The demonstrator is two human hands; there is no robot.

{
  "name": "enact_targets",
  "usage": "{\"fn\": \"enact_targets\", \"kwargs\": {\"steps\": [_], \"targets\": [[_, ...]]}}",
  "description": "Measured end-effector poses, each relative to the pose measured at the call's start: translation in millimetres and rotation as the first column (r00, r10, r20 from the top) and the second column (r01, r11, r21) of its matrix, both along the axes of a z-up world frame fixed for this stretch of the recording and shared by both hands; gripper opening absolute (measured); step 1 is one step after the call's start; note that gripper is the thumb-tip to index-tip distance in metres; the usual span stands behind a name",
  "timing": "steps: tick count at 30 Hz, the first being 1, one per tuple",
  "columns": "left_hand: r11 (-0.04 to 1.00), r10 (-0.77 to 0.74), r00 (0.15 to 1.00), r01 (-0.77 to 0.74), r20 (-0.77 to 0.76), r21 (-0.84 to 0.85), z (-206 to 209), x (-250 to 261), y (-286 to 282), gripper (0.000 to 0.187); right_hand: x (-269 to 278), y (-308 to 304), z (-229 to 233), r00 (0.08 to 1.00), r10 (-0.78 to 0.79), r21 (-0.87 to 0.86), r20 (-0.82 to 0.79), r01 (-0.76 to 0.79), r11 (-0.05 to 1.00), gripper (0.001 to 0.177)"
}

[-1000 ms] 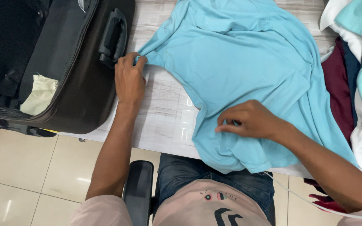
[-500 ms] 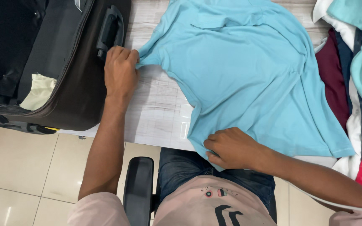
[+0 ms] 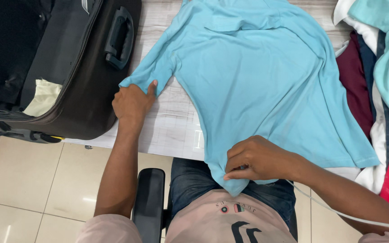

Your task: The person folds a light green t-shirt, a light blue t-shirt, and a turquoise graphic t-shirt on a table. Each shirt is folded neatly and placed into an open suitcase. The person handles the shirts one at a time, smoothing and aligning them before folding.

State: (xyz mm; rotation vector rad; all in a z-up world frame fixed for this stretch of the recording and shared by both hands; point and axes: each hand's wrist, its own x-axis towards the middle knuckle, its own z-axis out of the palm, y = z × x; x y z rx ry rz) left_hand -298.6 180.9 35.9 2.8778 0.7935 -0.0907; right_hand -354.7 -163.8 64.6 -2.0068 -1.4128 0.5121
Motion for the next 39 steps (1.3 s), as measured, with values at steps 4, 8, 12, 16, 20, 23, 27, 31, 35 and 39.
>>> {"fn": "enact_targets", "kwargs": {"steps": [4,8,12,16,20,23,27,31,35,39], "targets": [[1.0,-0.003,0.991,0.001,0.133,0.014,-17,1,6,0.06,-1,3,-3,0.997,0.077,-0.044,0.03,-0.076,0.996,0.026],[0.984,-0.155,0.919,0.111,0.362,0.14,-23,9,13,0.038,0,3,-4,0.997,0.077,-0.006,-0.009,-0.077,0.997,0.026],[0.962,-0.047,0.83,0.188,0.556,-0.199,-1,19,14,0.025,4,2,-1,0.997,0.055,-0.076,-0.061,-0.06,0.995,0.027],[0.761,0.2,0.612,0.395,0.765,-0.515,33,47,9,0.019,4,1,2,0.991,0.115,-0.199,-0.074,-0.128,0.972,0.03],[0.774,0.12,0.491,0.497,0.863,-0.391,55,97,-2,0.021,4,2,4,0.989,0.118,-0.201,-0.091,-0.134,0.97,0.032],[0.403,0.257,0.581,0.662,0.772,-0.632,59,143,-29,0.018,6,0,4,0.989,0.058,-0.202,-0.138,-0.085,0.976,0.031],[0.279,0.06,0.736,0.636,0.674,-0.719,45,178,-75,0.033,5,-9,0,0.991,-0.072,-0.123,-0.109,0.059,0.991,0.027],[0.68,-0.193,0.692,0.606,0.696,-0.413,16,162,-103,0.034,6,-23,-2,0.984,-0.128,-0.096,-0.126,0.116,0.989,0.029],[0.81,-0.391,0.681,0.574,0.62,-0.12,-5,118,-98,0.03,2,-32,-4,0.983,-0.174,-0.19,-0.063,0.16,0.969,0.031],[0.795,-0.465,0.733,0.593,0.496,-0.131,-14,92,-91,0.024,7,-34,4,0.943,-0.334,-0.186,0.012,0.33,0.925,0.033]]}}
